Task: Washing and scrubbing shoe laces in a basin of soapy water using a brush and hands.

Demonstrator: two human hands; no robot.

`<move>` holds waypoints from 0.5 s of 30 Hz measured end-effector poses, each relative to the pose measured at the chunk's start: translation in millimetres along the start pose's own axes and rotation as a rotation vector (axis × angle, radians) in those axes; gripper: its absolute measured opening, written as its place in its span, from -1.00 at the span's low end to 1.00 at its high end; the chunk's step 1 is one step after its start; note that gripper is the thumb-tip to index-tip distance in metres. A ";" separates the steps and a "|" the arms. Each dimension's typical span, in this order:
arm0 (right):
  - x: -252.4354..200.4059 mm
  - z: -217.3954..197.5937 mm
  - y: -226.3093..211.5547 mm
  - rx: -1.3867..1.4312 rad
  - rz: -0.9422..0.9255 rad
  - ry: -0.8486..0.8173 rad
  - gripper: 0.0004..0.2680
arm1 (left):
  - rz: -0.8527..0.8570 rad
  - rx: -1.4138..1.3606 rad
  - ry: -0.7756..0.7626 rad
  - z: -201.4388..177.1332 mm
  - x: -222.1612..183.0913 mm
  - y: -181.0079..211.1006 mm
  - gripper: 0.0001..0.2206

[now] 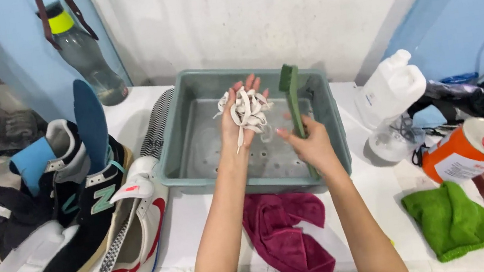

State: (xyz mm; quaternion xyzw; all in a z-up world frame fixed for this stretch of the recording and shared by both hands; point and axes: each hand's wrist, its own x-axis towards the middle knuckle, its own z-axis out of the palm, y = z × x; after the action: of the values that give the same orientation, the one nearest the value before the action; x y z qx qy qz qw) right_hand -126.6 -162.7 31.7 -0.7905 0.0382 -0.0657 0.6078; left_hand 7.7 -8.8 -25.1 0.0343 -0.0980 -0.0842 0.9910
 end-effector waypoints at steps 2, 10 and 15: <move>4.7 10.1 -3.8 0.101 0.049 -0.070 -0.66 | -0.004 -0.003 0.043 -12.0 10.4 2.1 -0.77; 21.3 22.2 -8.1 0.146 0.133 -0.047 -0.81 | 0.011 0.076 0.204 2.6 -0.2 4.4 -0.57; 51.4 9.1 -62.0 -0.251 -0.224 0.045 -0.83 | -0.303 0.438 0.094 7.2 -11.3 -8.5 -0.56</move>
State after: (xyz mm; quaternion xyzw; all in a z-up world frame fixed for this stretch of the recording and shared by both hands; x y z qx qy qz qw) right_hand -75.6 -145.1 92.2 -0.8577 -0.0288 -0.1453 0.4923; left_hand -5.9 -15.5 -20.9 0.2662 -0.0617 -0.2065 0.9395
